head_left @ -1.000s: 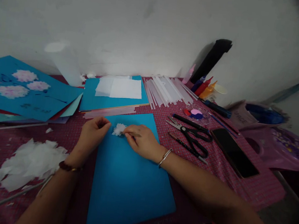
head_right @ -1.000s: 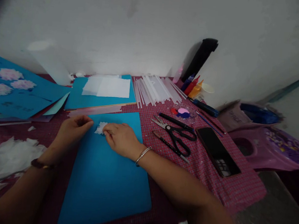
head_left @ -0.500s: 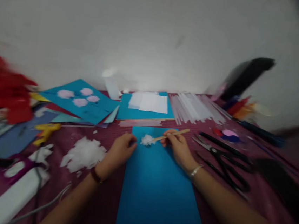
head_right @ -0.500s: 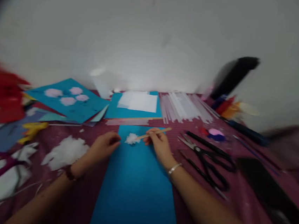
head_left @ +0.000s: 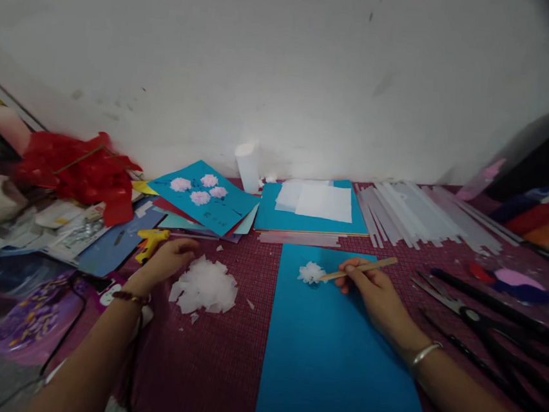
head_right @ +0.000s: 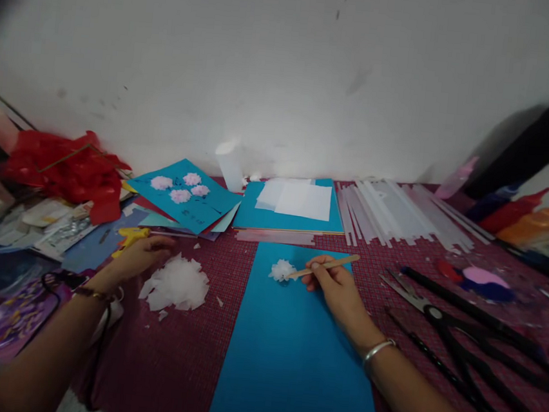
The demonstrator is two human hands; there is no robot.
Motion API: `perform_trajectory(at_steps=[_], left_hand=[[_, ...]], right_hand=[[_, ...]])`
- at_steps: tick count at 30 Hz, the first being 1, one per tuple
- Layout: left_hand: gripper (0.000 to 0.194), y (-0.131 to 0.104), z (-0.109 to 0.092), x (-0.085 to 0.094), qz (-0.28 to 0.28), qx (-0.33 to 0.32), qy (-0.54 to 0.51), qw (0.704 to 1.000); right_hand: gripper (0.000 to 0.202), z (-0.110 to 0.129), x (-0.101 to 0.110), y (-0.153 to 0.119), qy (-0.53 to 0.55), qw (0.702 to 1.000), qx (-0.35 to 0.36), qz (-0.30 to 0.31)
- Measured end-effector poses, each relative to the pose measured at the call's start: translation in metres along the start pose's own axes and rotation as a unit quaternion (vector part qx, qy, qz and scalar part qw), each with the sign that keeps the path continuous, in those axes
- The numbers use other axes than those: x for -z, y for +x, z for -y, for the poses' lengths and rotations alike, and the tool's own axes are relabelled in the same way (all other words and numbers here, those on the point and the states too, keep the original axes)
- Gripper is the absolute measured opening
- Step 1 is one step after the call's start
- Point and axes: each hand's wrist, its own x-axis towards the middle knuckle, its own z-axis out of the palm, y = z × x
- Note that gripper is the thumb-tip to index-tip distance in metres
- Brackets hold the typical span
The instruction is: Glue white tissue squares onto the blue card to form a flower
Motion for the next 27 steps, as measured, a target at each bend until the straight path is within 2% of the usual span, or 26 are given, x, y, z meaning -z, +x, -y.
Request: perform_trajectory(at_steps=[3,5,7,12,17,21,24,27], left_hand=[[0.036,0.01,0.005,-0.002,0.097,-0.021,0.007,0.995],[0.033,0.015,0.009,-0.005,0.149,-0.028,0.028,0.988],[0.028,0.02,0.012,-0.008,0.175,-0.027,0.041,0.983],[0.019,0.022,0.009,-0.004,0.134,-0.013,0.04,0.99],[0.028,0.018,-0.008,0.012,0.064,-0.007,0.025,0.998],[0.027,0.022,-0.013,0.012,0.093,-0.056,0.088,0.99],[0.03,0.029,-0.006,-0.002,0.126,-0.077,0.113,0.982],[0.019,0.032,0.005,-0.015,0.141,-0.081,0.118,0.98]], right_hand=[[0.023,-0.002,0.001,0.001,-0.004,1.0,0.003,0.003],[0.024,-0.003,0.001,0.001,-0.01,1.0,0.003,0.008],[0.025,-0.003,0.002,0.001,-0.017,1.0,0.001,0.012],[0.025,-0.002,0.002,0.001,-0.018,1.0,0.0,0.013],[0.023,-0.002,0.003,0.002,-0.007,1.0,-0.005,0.003],[0.023,-0.001,0.003,0.002,-0.001,1.0,-0.006,0.002],[0.023,-0.001,0.003,0.002,0.001,1.0,-0.003,0.004],[0.023,-0.001,0.002,0.002,-0.004,1.0,-0.001,0.007]])
